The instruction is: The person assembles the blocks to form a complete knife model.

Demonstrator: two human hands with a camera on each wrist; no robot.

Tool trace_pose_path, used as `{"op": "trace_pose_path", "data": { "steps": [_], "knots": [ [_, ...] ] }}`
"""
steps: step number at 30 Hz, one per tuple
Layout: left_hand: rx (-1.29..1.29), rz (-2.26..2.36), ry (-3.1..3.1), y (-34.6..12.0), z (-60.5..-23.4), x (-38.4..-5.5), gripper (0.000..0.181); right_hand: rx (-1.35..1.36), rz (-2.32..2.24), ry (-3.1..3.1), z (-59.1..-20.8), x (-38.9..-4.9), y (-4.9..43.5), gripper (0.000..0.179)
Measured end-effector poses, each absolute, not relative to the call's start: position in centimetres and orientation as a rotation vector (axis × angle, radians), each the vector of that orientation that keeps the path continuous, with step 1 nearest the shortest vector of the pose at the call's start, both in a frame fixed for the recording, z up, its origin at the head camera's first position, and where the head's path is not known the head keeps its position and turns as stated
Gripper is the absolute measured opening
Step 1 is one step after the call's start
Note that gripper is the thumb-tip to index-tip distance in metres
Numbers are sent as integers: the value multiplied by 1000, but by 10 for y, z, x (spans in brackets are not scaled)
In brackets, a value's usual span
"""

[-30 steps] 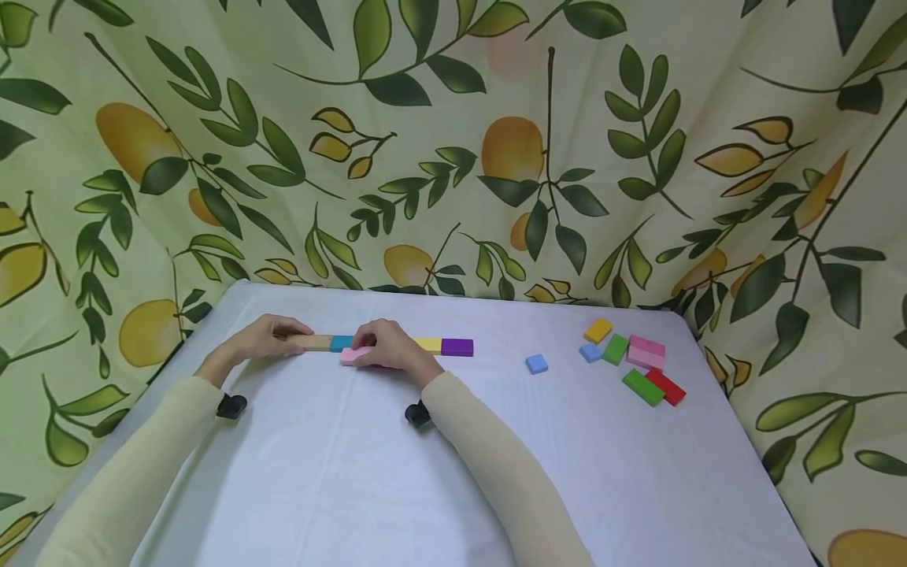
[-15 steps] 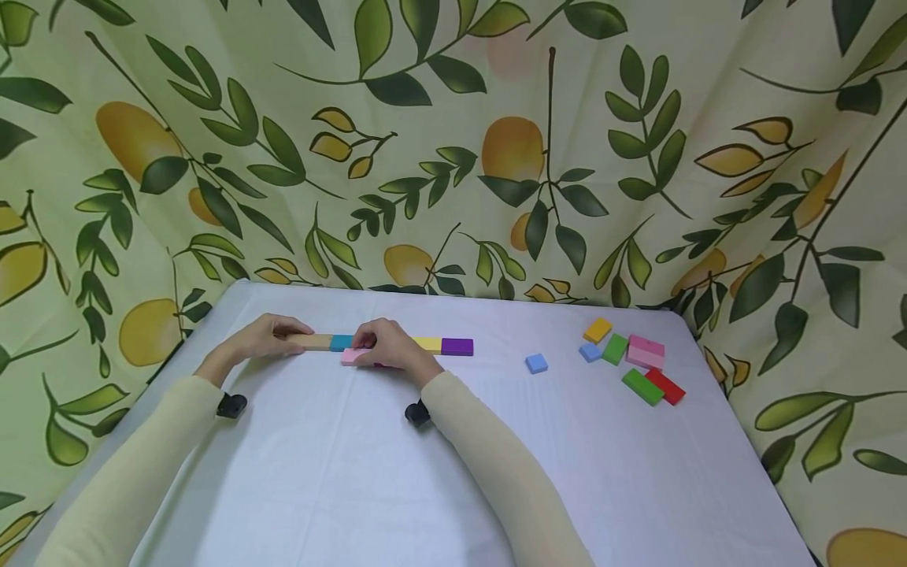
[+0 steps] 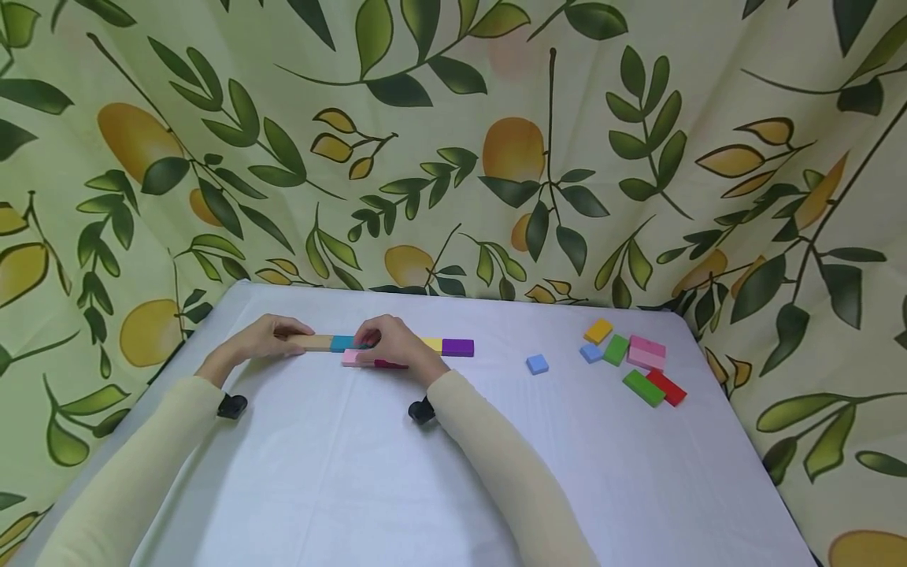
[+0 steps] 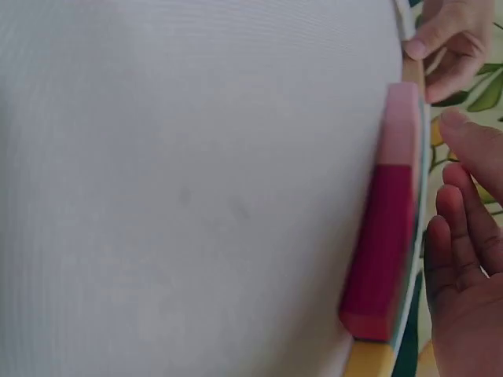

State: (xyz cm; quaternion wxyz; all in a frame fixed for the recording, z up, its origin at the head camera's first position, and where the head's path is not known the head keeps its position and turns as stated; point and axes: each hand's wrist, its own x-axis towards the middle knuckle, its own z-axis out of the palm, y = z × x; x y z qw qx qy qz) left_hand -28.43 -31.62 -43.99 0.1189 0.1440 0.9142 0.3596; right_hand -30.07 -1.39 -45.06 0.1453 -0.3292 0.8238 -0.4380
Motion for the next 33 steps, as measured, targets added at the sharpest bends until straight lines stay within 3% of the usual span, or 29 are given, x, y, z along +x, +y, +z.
{"op": "trace_pose_path", "data": {
  "steps": [7, 16, 33],
  "knots": [
    [397, 1054, 2676, -314, -441, -285, 32, -994, -1318, 2355, -434, -306, 29, 25],
    [415, 1066, 2689, -316, -440, -284, 31, -956, -1184, 2452, -433, -304, 108, 16],
    [443, 1033, 2703, -312, -439, -283, 31, -792, -1256, 2550, -434, -260, 274, 21]
  ]
}}
